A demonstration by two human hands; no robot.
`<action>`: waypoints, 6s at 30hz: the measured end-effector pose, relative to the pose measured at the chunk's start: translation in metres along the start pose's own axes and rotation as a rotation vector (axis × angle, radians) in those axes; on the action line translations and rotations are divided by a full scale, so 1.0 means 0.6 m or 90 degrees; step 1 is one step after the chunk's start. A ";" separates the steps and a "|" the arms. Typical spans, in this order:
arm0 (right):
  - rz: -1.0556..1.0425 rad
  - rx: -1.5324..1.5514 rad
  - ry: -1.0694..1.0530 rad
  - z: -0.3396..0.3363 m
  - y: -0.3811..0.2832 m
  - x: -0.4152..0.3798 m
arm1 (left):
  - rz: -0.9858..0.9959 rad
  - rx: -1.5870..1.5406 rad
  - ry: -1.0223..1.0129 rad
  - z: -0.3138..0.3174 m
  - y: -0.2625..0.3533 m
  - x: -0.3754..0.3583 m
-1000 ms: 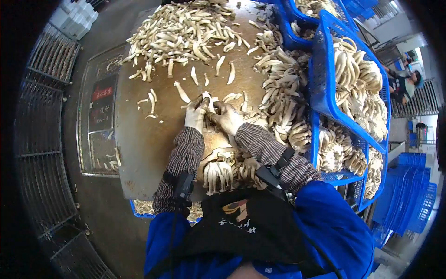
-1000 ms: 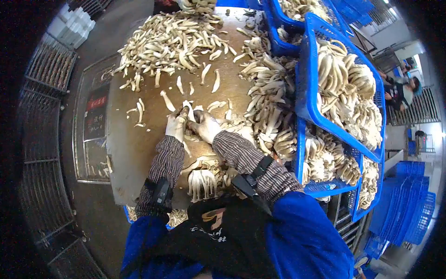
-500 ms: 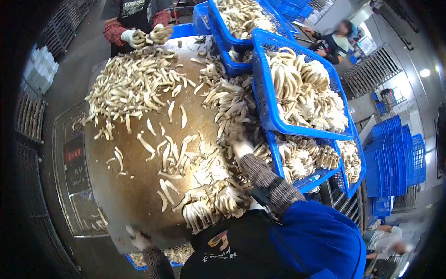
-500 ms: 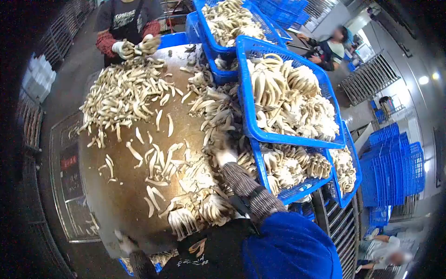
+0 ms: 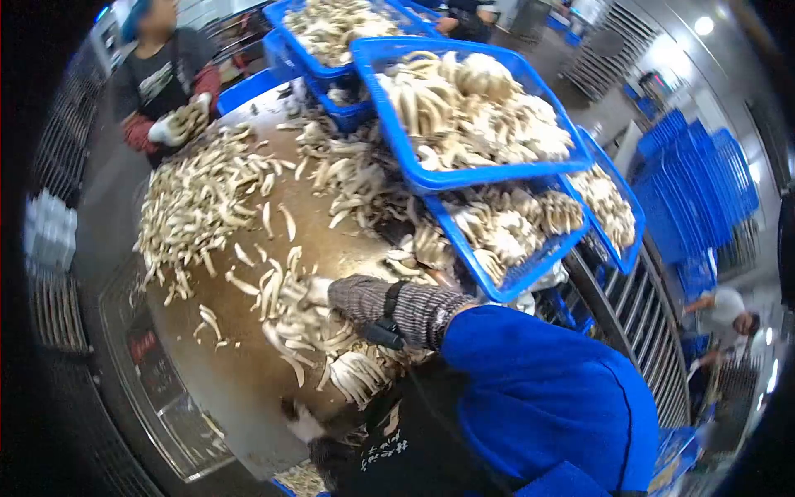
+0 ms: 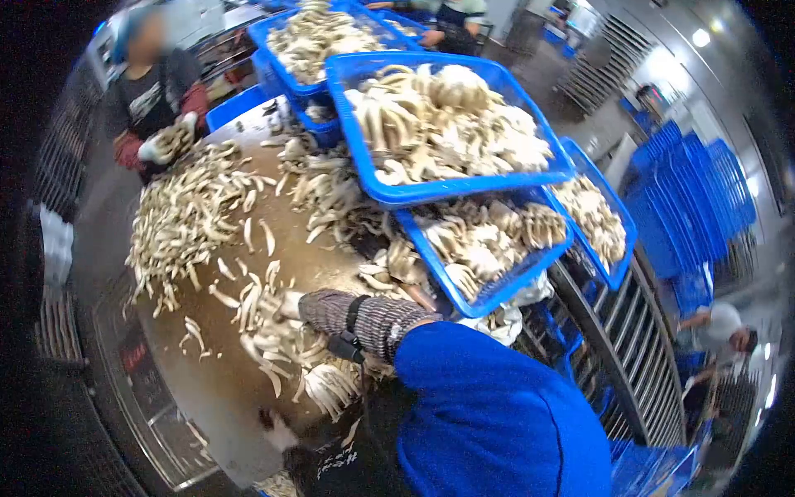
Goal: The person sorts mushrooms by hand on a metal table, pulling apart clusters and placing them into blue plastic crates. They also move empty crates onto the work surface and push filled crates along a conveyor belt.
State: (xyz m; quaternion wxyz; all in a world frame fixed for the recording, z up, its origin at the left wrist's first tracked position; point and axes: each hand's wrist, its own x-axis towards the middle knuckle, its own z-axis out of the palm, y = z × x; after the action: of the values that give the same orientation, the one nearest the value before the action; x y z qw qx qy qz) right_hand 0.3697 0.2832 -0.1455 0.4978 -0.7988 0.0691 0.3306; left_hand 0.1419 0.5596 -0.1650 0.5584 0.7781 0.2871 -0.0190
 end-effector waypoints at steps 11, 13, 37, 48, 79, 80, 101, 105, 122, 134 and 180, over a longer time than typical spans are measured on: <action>-0.050 0.131 0.184 -0.029 -0.045 -0.085 | -0.117 -0.473 -0.410 0.295 0.170 0.153; -0.078 0.288 0.239 -0.008 0.023 0.003 | -0.231 -0.613 -0.396 0.292 0.173 0.190; 0.037 0.188 0.262 -0.145 0.042 -0.043 | 0.002 -0.352 -0.081 0.169 0.146 0.194; -0.164 -0.506 0.211 0.027 -0.074 0.071 | -0.045 -0.139 0.070 0.106 0.156 0.219; 0.075 -0.371 0.539 -0.438 0.137 0.108 | 0.657 0.704 -0.350 0.263 0.202 0.198; 0.167 -0.468 0.529 -0.400 0.080 0.088 | 0.608 0.794 -0.384 0.281 0.240 0.227; -0.058 0.327 0.115 -0.054 -0.073 0.024 | -0.171 -0.448 -0.230 0.192 0.249 0.269; -0.089 0.097 0.173 -0.060 -0.038 0.054 | -0.152 -0.259 -0.207 0.173 0.271 0.264; -0.064 -0.386 0.451 -0.088 -0.042 0.081 | -0.196 -0.339 -0.139 0.178 0.265 0.289; -0.320 -0.094 0.038 0.037 -0.119 0.151 | -0.072 -0.412 -0.251 0.229 0.228 0.366; 0.037 -0.436 0.571 -0.356 0.014 0.085 | 0.269 0.707 -0.473 0.359 0.341 0.289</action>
State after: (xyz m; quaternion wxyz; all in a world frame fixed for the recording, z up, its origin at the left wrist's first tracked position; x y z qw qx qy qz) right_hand 0.5038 0.1106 -0.1210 0.1231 -0.9748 0.1847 -0.0244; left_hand 0.4452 0.4004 -0.1309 0.1310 0.9295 -0.1325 -0.3182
